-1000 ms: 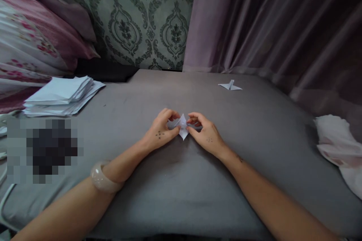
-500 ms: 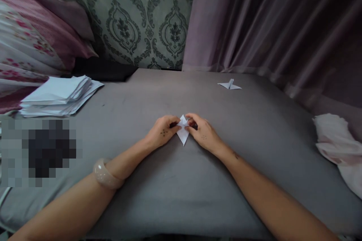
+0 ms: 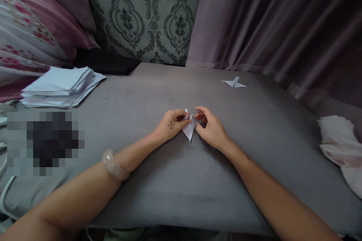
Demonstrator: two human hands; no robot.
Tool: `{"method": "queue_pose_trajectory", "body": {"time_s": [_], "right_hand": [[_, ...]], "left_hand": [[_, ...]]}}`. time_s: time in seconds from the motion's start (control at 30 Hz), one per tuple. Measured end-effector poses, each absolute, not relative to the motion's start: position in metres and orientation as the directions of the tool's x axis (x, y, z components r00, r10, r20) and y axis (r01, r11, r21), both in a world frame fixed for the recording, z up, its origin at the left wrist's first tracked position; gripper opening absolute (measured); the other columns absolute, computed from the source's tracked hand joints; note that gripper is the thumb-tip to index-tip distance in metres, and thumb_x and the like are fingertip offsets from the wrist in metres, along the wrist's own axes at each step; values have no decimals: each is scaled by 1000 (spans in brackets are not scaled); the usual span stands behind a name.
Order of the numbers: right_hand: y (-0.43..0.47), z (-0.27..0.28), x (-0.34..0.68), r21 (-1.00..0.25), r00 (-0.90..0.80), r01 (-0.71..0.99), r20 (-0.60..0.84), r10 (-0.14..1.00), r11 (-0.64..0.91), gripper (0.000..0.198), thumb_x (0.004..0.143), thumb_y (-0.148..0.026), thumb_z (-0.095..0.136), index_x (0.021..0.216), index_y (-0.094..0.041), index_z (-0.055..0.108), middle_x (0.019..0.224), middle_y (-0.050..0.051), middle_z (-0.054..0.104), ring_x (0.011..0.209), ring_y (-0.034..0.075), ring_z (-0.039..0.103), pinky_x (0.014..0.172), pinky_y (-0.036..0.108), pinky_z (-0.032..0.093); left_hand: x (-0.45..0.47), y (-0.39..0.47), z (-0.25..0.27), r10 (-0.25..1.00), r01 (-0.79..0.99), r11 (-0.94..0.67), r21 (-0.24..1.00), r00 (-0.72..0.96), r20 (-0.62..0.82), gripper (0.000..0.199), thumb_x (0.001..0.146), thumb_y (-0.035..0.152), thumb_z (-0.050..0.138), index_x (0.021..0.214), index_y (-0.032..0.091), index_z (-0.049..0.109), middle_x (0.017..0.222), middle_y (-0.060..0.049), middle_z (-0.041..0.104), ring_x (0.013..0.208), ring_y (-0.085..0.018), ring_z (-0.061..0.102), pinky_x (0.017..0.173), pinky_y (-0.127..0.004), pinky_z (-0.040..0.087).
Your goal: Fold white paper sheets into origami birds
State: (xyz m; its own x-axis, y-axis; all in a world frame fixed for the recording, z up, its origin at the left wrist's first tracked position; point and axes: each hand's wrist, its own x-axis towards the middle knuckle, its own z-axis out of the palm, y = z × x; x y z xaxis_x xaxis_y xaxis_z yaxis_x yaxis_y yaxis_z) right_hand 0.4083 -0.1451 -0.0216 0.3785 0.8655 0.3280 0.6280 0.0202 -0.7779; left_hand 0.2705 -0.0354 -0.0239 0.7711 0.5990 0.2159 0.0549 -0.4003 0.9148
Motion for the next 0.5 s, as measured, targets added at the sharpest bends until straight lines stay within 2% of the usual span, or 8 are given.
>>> {"method": "queue_pose_trajectory", "body": {"time_s": [0.1,0.3,0.4,0.5], "right_hand": [[-147,-11,405,-805,430,588,392,813,77,38,75,-12,54,112,-20,54,88,3,68,84,17,66,84,35,51],[-142,-2,396,-853,445,518,325,835,56,24,80,-24,59,103,-19,58,82,4,71,79,17,68,79,34,52],[-138,-2,395,-874,485,486,275,830,5,28,79,-34,65,101,-19,59,78,4,71,73,17,67,73,33,52],[-134,1,395,-895,517,445,228,825,-31,31,76,-37,68,99,-18,59,75,3,70,68,17,66,70,32,50]], "left_hand": [[271,-36,-23,592,46,-393,919,777,214,16,78,30,62,79,14,67,66,2,56,62,-10,47,56,-20,36],[270,-37,-20,606,86,-445,892,762,229,17,79,28,61,79,14,70,65,2,59,61,-10,48,56,-20,37],[270,-37,-20,598,83,-474,877,761,251,19,81,28,59,78,14,71,66,0,62,64,-12,52,59,-21,40],[270,-38,-20,595,88,-491,867,760,260,19,82,27,59,80,14,72,69,-1,65,65,-13,54,61,-22,41]]}}
